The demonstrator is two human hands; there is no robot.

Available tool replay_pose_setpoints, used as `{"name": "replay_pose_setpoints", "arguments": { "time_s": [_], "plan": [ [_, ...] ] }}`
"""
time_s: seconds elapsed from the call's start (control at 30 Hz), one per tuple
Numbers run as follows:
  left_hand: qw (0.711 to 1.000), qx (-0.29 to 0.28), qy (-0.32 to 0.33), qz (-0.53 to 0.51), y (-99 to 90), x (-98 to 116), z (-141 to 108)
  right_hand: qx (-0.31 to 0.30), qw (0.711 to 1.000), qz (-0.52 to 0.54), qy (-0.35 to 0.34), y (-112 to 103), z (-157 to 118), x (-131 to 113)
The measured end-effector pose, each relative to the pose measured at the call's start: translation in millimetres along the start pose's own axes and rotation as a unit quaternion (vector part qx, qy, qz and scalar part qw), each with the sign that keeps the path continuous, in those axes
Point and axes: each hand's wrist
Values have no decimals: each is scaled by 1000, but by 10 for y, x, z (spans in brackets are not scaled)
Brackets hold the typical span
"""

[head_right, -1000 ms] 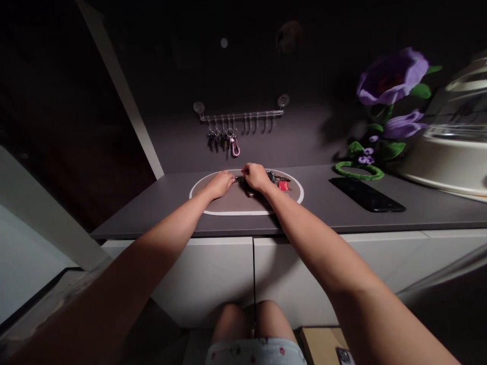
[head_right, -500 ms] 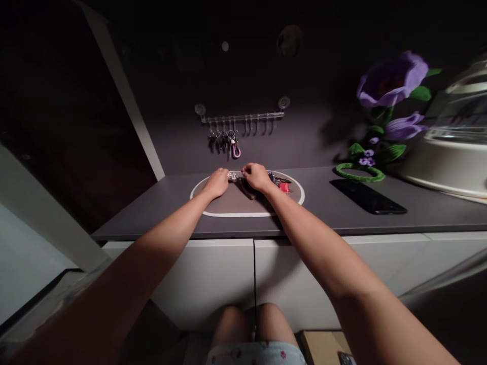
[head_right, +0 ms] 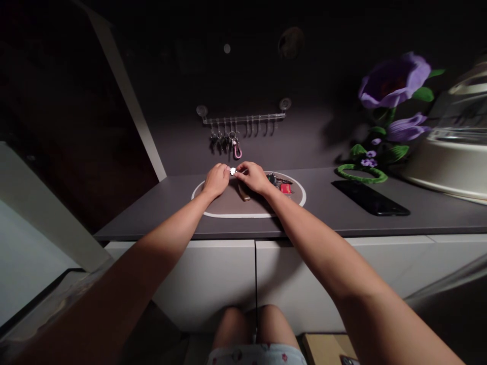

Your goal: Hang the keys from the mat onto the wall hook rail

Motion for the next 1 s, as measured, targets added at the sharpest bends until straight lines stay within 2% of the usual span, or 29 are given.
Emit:
{"name": "replay_pose_setpoints", "arguments": {
  "time_s": [0.3, 0.47, 0.73, 1.0],
  "plan": [
    [999, 17, 21, 30, -35, -1, -5, 15, 997, -75, -2, 13, 25, 43],
    [1000, 22, 21, 6, -52, -8, -12, 19, 997, -79, 17, 15, 22, 45],
    [995, 53, -1, -79, 6, -58, 36, 4, 1000, -23, 11, 21, 8, 38],
    [973, 74, -49, -213, 43, -78, 66, -42, 993, 108, 30, 57, 21, 51]
  ]
}}
Point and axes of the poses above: each hand's wrist, its own z-axis towards the middle knuckle, its own y-axis out of the palm, x = y × z, and after that the axes turned 4 degrees about -x, right-handed
